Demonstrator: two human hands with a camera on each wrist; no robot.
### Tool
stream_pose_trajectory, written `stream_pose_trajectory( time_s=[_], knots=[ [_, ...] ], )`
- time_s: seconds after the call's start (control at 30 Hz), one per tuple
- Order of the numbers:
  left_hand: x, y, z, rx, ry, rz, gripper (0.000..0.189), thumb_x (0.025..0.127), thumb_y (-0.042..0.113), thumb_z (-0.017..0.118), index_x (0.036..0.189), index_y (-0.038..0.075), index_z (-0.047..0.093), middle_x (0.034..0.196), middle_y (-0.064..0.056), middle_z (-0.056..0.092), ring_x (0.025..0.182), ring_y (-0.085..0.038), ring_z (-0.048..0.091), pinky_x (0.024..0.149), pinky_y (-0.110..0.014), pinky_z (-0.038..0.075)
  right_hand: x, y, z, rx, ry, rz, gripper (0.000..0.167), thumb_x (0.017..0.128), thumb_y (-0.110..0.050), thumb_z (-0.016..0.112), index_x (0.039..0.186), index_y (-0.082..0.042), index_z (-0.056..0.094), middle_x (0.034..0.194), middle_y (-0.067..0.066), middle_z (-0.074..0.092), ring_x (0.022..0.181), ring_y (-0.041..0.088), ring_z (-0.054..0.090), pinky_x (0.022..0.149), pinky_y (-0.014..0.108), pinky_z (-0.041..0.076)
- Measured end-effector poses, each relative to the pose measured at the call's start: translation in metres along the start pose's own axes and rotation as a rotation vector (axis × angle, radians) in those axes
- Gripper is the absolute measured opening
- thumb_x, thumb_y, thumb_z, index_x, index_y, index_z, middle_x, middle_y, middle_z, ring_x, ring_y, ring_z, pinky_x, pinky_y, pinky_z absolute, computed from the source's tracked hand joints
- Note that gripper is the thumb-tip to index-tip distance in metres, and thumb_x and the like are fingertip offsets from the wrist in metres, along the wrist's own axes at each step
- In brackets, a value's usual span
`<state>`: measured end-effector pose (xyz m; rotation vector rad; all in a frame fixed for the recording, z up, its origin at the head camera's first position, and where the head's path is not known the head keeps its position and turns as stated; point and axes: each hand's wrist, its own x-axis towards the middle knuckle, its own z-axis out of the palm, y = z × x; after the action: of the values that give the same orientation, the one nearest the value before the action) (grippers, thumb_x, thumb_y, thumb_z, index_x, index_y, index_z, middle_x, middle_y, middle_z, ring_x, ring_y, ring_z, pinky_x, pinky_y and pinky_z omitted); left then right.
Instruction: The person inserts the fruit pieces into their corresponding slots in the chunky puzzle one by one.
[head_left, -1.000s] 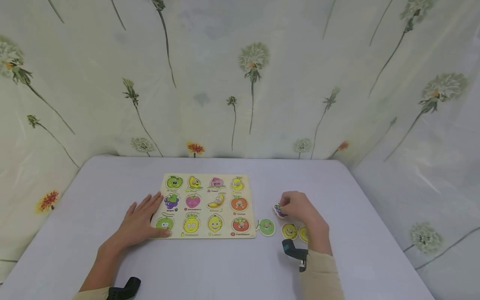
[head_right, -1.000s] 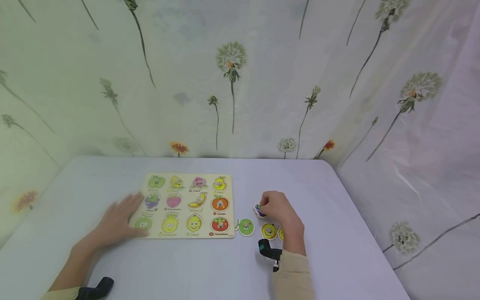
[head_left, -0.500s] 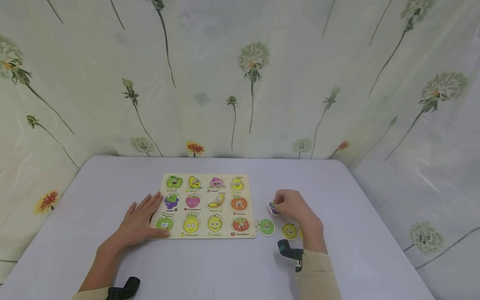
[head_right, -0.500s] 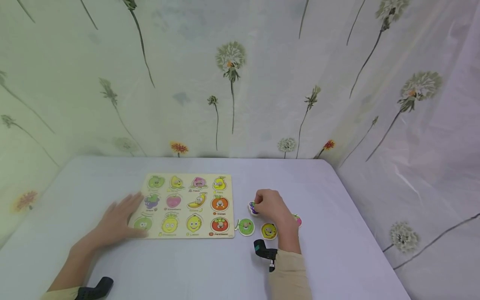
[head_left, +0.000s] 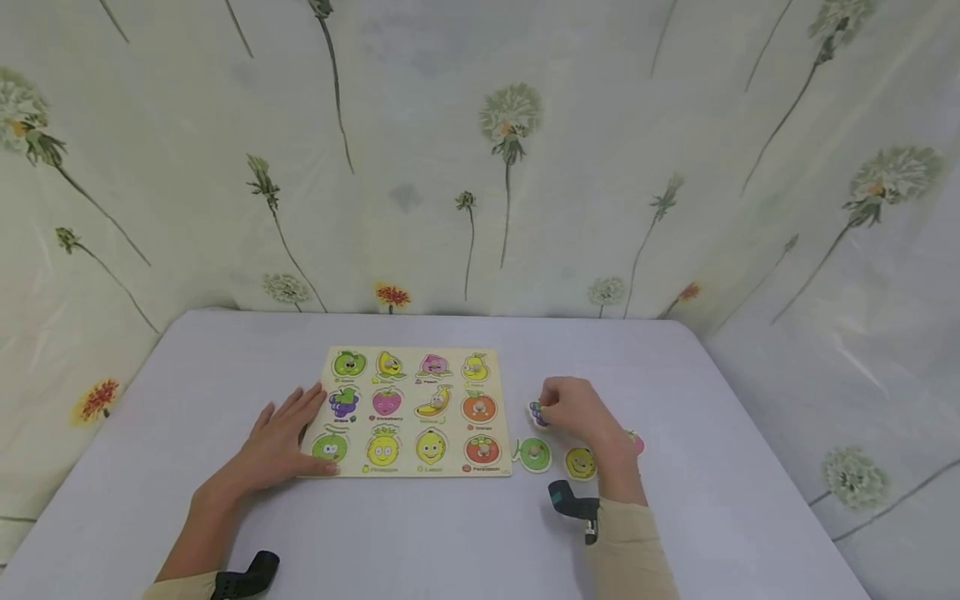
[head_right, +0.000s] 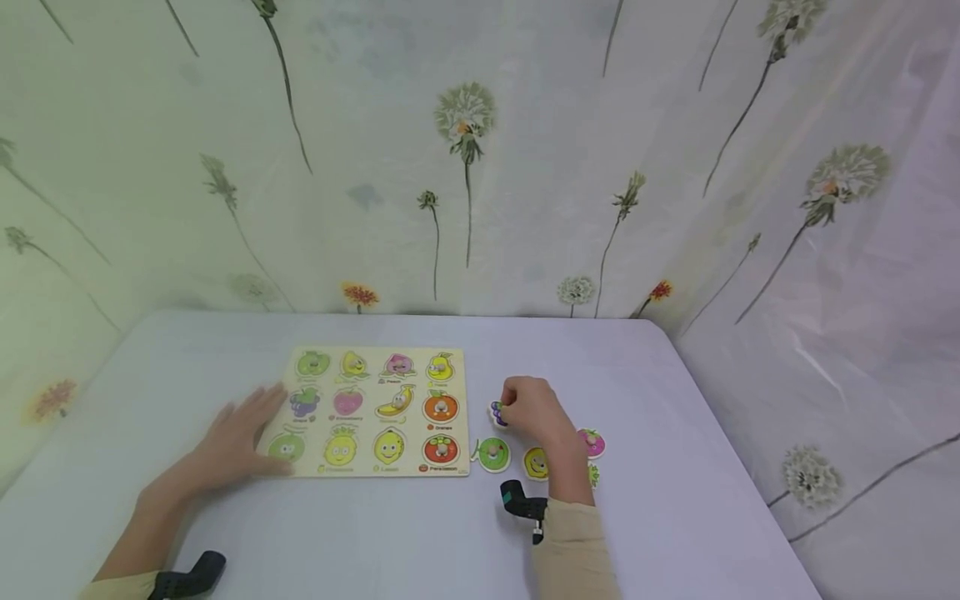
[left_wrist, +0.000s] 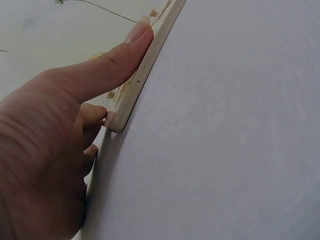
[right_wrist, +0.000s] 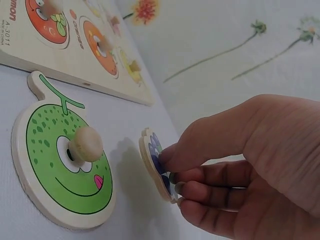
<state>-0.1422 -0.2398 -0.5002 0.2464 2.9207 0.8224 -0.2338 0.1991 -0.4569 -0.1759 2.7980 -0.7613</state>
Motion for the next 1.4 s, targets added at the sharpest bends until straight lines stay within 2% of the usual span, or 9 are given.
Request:
stream_pose_trajectory(
  time_s=[0.47, 0.73, 1.07, 1.4],
  knots=[
    [0.001, -0.007, 0.000, -0.005, -0.004, 0.015, 0.124, 0.065, 0.065, 0.081, 0.157, 0.004, 0.024, 0.166, -0.017, 0.021, 0.153, -0.045, 0.011, 0.118, -0.070, 0.003, 0.003, -0.014, 0.007, 0.013, -0.017, -0.017, 0.005, 0.086, -0.012, 0.070, 0.082, -0.012, 0.066, 0.082, 0.005, 0.063, 0.078, 0.020, 0.056, 0.064, 0.028, 0.045],
    [0.001, -0.004, -0.003, -0.006, -0.013, 0.017, 0.122, 0.066, 0.063, 0.081, 0.156, 0.003, 0.026, 0.165, -0.017, 0.021, 0.152, -0.045, 0.013, 0.118, -0.070, 0.004, 0.004, -0.024, 0.015, 0.035, -0.022, -0.018, 0.006, 0.086, -0.014, 0.070, 0.082, -0.014, 0.066, 0.083, 0.005, 0.063, 0.079, 0.021, 0.056, 0.064, 0.028, 0.046],
    [0.002, -0.007, 0.001, 0.021, -0.002, 0.002, 0.124, 0.064, 0.064, 0.082, 0.157, 0.005, 0.026, 0.166, -0.015, 0.021, 0.153, -0.043, 0.013, 0.120, -0.068, 0.005, 0.004, -0.036, 0.023, 0.042, 0.003, -0.088, 0.010, 0.085, -0.010, 0.069, 0.078, -0.014, 0.063, 0.077, 0.004, 0.060, 0.075, 0.019, 0.054, 0.063, 0.029, 0.043],
    [0.004, -0.012, 0.006, 0.031, 0.008, -0.001, 0.125, 0.063, 0.068, 0.080, 0.158, 0.007, 0.025, 0.166, -0.013, 0.022, 0.153, -0.042, 0.014, 0.120, -0.067, 0.005, 0.007, -0.051, 0.027, 0.060, -0.011, -0.170, 0.013, 0.083, -0.005, 0.068, 0.074, -0.014, 0.062, 0.075, 0.003, 0.060, 0.073, 0.018, 0.053, 0.064, 0.028, 0.043]
  ],
)
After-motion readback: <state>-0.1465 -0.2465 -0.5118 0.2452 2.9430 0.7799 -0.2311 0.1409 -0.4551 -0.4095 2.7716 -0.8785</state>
